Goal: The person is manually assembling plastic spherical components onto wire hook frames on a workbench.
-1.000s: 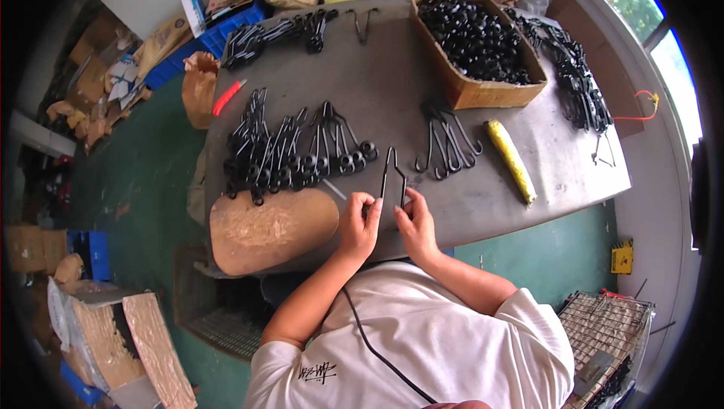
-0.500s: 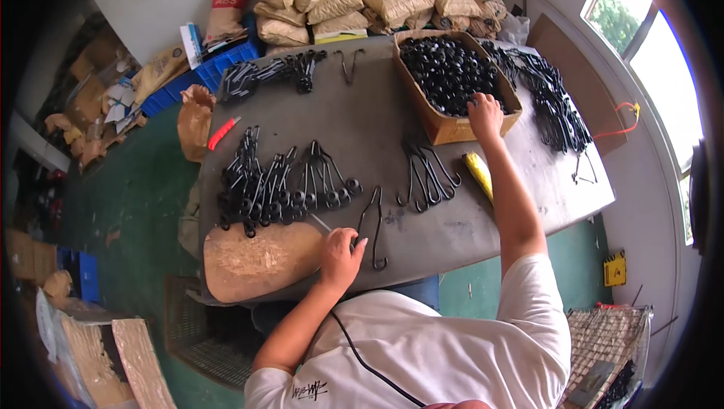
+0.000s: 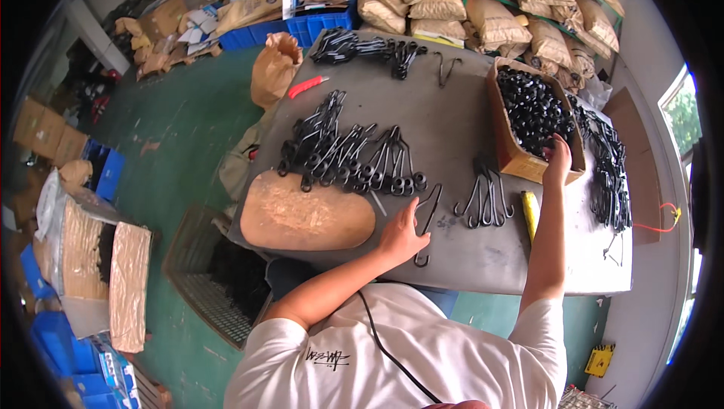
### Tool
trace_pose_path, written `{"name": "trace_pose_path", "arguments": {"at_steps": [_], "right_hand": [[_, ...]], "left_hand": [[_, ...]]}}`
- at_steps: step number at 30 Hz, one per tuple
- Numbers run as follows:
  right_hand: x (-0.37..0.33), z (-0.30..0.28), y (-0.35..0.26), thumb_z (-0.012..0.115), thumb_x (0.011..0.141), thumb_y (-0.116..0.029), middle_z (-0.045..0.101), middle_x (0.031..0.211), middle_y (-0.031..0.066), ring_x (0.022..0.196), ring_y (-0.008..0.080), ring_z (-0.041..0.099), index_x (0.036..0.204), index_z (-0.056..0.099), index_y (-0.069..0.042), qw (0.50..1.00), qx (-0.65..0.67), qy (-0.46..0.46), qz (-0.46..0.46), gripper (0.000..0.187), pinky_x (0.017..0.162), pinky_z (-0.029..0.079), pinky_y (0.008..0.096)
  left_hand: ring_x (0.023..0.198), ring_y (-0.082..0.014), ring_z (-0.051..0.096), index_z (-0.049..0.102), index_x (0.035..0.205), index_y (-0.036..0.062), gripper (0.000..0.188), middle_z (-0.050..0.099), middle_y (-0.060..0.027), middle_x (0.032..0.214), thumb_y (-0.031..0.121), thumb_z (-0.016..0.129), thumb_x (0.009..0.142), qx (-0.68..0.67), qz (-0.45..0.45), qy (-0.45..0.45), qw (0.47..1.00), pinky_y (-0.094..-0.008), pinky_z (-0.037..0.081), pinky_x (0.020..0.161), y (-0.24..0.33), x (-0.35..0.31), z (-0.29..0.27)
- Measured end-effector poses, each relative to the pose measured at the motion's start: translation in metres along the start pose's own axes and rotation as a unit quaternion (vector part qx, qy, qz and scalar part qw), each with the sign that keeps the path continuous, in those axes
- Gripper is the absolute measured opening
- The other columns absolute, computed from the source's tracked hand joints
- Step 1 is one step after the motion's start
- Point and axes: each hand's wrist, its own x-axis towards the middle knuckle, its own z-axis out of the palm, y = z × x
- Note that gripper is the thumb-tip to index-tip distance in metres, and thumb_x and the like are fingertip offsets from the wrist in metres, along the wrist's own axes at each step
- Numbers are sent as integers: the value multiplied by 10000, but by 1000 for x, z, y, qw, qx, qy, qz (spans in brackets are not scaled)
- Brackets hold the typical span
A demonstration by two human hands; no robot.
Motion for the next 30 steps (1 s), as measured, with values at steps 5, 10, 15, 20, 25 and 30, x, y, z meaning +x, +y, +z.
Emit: {"name": "trace_pose_path", "arguments": {"at_steps": [5, 10, 15, 20, 25, 30], "right_hand": [[-104, 5, -32, 486, 982, -183, 605, 1239, 159, 923, 200, 599, 1295, 539, 32, 877, 441, -130, 141, 383, 845, 486, 305], [-252, 67, -44, 643, 908, -98, 625, 1086, 52, 864, 147, 602, 1246, 580, -64, 921, 219, -210, 246, 345, 840, 490, 283], [-332, 112, -46, 649, 932, -57, 604, 1188, 54, 1028, 163, 621, 1325, 528, -44, 914, 245, -247, 211, 411, 940, 471, 289], [-354, 130, -50, 647, 910, -17, 613, 1144, 57, 1014, 146, 599, 1278, 571, -28, 958, 45, -274, 79, 375, 929, 466, 278], [-367, 141, -56, 671, 865, 2, 625, 1026, 87, 930, 174, 609, 1150, 606, -11, 972, 20, -230, 36, 293, 848, 494, 299], [-370, 142, -64, 675, 856, -4, 641, 1037, 106, 945, 199, 630, 1130, 603, -8, 976, 7, -218, 27, 283, 860, 499, 312]], "left_hand": [[779, -167, 487, 311, 1475, 26, 919, 478, -54, 902, 284, 822, 756, -182, -53, 71, 979, -311, 467, 702, -4, 10, -24], [708, -118, 437, 336, 1439, -1, 847, 445, -17, 860, 299, 812, 806, -267, -98, 134, 949, -267, 440, 648, 6, 20, -56], [713, -106, 431, 346, 1429, 8, 790, 448, -18, 863, 269, 796, 834, -263, -105, 165, 945, -246, 433, 638, 17, 19, -64], [674, -81, 412, 336, 1436, 10, 778, 436, 2, 835, 239, 789, 845, -286, -68, 164, 942, -228, 413, 609, 16, 11, -62], [662, -57, 405, 308, 1449, 8, 734, 439, 24, 803, 192, 742, 886, -324, -57, 161, 930, -202, 376, 601, 14, 4, -63], [696, -47, 399, 313, 1450, 17, 710, 427, 38, 813, 182, 730, 898, -369, -65, 144, 916, -187, 364, 614, 12, 1, -62]]}}
